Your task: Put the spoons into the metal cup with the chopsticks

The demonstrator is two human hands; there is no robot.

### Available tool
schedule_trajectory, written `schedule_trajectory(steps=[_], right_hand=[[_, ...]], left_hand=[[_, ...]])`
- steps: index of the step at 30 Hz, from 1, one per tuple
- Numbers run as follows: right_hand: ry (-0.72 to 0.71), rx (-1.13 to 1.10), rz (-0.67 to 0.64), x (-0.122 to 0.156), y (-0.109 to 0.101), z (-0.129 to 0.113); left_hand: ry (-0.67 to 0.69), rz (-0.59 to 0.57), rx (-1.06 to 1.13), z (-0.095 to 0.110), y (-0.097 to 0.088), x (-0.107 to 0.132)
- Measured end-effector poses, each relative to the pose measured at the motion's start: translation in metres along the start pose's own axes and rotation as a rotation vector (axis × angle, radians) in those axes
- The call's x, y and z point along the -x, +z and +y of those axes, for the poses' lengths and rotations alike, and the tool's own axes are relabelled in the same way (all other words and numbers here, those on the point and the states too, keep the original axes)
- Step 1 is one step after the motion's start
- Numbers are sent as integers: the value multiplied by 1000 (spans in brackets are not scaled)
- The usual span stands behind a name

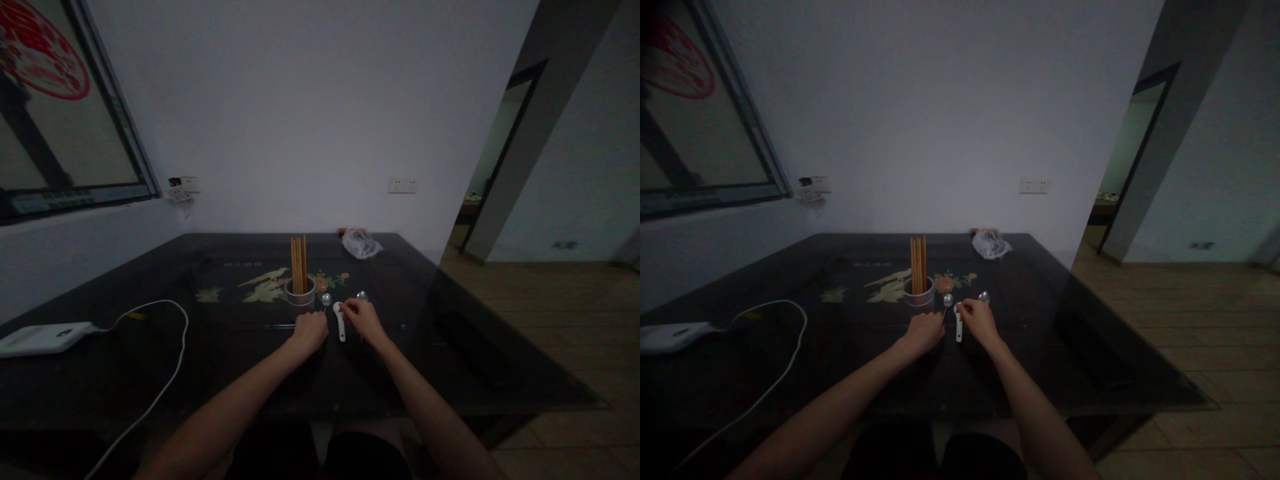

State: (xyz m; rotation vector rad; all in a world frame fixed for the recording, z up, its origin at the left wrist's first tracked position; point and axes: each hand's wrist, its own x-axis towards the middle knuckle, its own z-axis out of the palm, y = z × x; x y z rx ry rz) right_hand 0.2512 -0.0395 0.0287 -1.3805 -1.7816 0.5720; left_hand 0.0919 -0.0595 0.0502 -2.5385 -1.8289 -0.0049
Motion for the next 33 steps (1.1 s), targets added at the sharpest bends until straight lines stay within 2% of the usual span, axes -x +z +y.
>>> schedule_trajectory(steps=[6, 13, 33], right_hand=[[-6, 25, -10, 1, 1, 0], [0, 44, -20, 0, 2, 1], [-4, 43, -11, 0, 0, 0]], left_hand=[[42, -73, -3, -6, -9, 8], [15, -7, 2, -4, -3, 4], [28, 12, 54, -13, 1, -2]])
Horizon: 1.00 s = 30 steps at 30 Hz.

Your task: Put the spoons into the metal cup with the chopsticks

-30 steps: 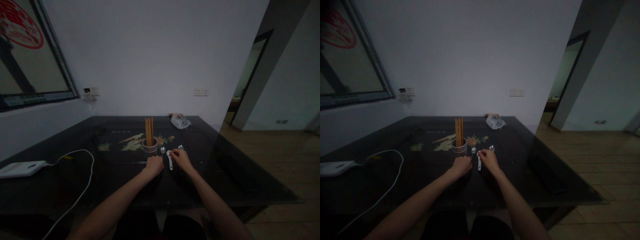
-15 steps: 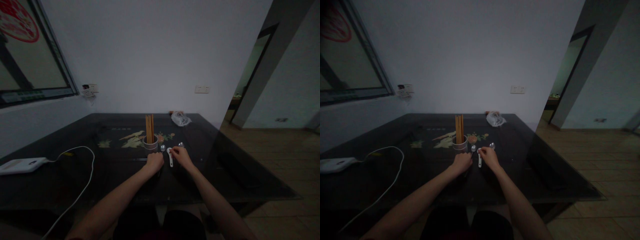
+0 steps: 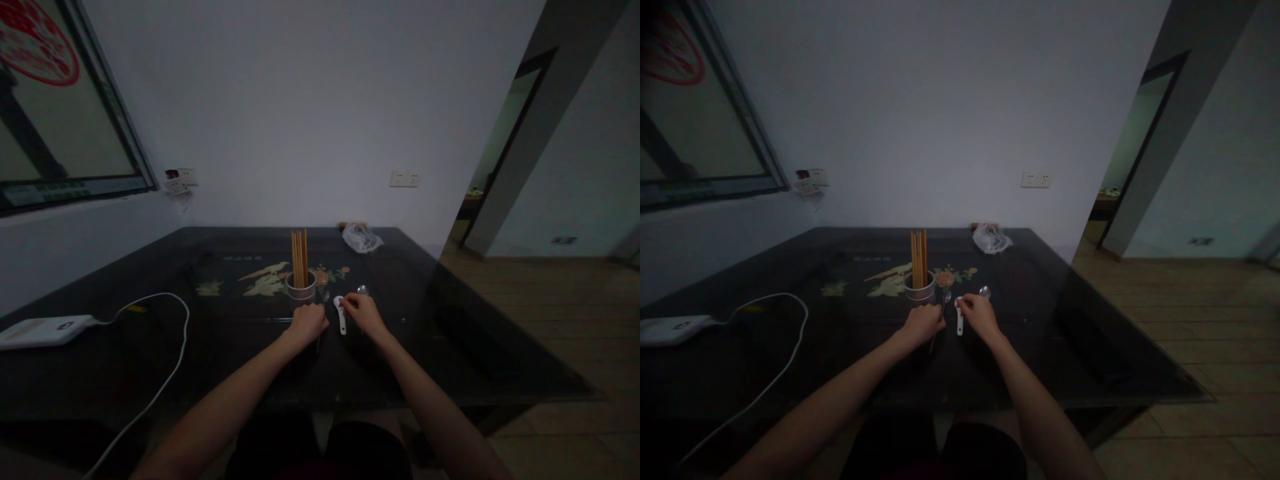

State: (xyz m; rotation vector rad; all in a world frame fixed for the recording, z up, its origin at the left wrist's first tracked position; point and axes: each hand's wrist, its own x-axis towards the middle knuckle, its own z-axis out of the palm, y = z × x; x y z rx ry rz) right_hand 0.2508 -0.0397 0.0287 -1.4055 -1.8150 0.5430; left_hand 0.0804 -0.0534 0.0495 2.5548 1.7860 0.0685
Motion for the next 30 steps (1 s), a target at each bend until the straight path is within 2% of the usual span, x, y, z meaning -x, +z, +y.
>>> schedule_trajectory(steps=[7, 13, 17, 26, 30], right_hand=[[6, -12, 8, 0, -3, -1], [27, -12, 48, -1, -5, 2], [44, -6, 88, -1, -7, 4], [92, 16, 132, -3, -11, 7], [94, 24, 123, -2, -12, 5]], left_hand=[[29, 48, 39, -2, -7, 2], [-13, 59, 171, 1, -14, 3], [11, 120, 281, 0, -13, 1], [258, 318, 731, 0, -16, 1], [252, 393, 971, -3, -23, 0]])
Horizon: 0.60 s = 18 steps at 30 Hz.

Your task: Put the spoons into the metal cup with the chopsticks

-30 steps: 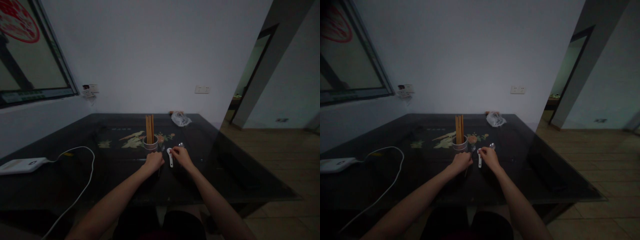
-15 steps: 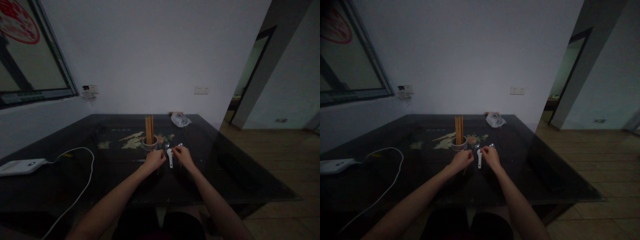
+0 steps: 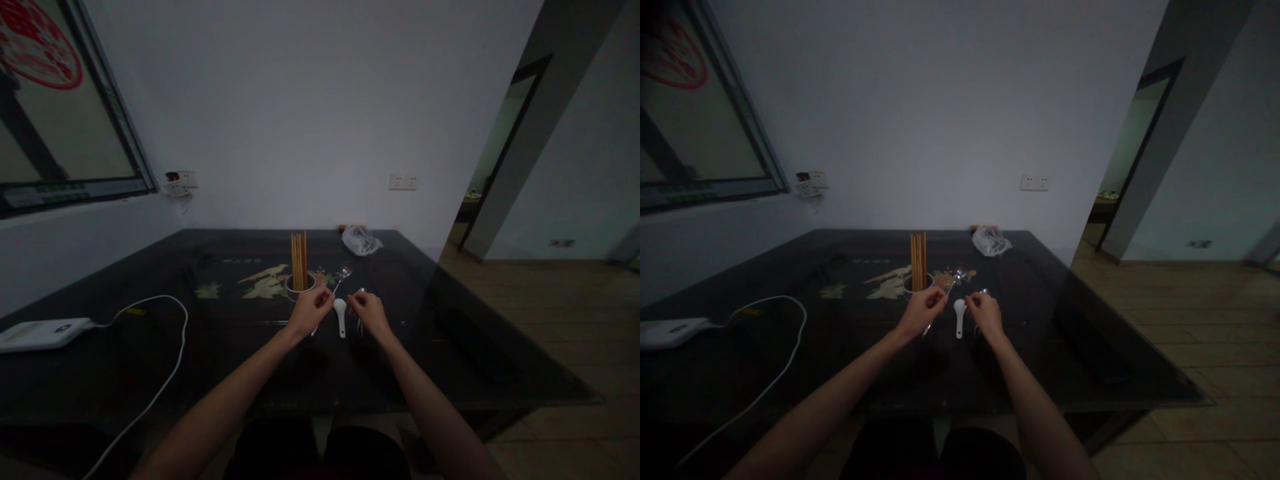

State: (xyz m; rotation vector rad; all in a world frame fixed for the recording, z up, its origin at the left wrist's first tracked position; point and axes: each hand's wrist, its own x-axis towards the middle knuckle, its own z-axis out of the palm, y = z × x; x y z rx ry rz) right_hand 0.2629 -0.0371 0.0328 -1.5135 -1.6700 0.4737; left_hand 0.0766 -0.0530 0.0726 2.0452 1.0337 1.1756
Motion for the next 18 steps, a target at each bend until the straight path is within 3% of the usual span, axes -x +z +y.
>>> schedule_trajectory(steps=[9, 18], right_hand=[[-2, -6, -24, 3, 2, -3], [-62, -133, -70, 3, 5, -12]], left_hand=[[-92, 195, 427, 5, -22, -10], [-41, 476, 669, 3, -53, -22]])
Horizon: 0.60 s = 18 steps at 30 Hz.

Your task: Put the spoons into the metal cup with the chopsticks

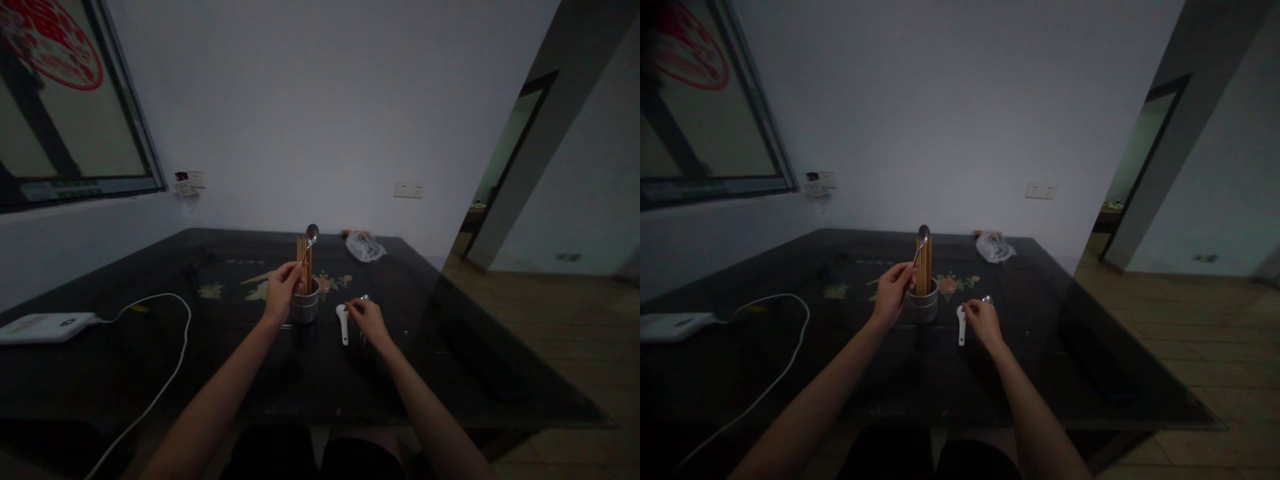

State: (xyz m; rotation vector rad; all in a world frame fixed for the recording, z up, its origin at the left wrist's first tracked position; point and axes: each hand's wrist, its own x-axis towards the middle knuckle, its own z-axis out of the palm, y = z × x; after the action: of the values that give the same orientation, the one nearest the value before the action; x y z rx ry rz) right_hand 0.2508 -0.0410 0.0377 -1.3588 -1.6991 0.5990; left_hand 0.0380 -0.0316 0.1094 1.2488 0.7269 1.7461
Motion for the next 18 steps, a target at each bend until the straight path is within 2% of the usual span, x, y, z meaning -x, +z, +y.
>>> schedule_trajectory(steps=[5, 11, 15, 18], right_hand=[[-39, -175, -27, -6, 5, -19], [-93, -304, 15, -33, 20, -36], [-38, -393, -110, -45, 42, -30], [-88, -484, -234, -44, 61, -22]], left_hand=[[14, 100, 26, -2, -14, -14], [32, 152, -38, -11, -23, -21], [31, 154, -107, -18, -28, -23], [47, 146, -185, -21, -30, -23]])
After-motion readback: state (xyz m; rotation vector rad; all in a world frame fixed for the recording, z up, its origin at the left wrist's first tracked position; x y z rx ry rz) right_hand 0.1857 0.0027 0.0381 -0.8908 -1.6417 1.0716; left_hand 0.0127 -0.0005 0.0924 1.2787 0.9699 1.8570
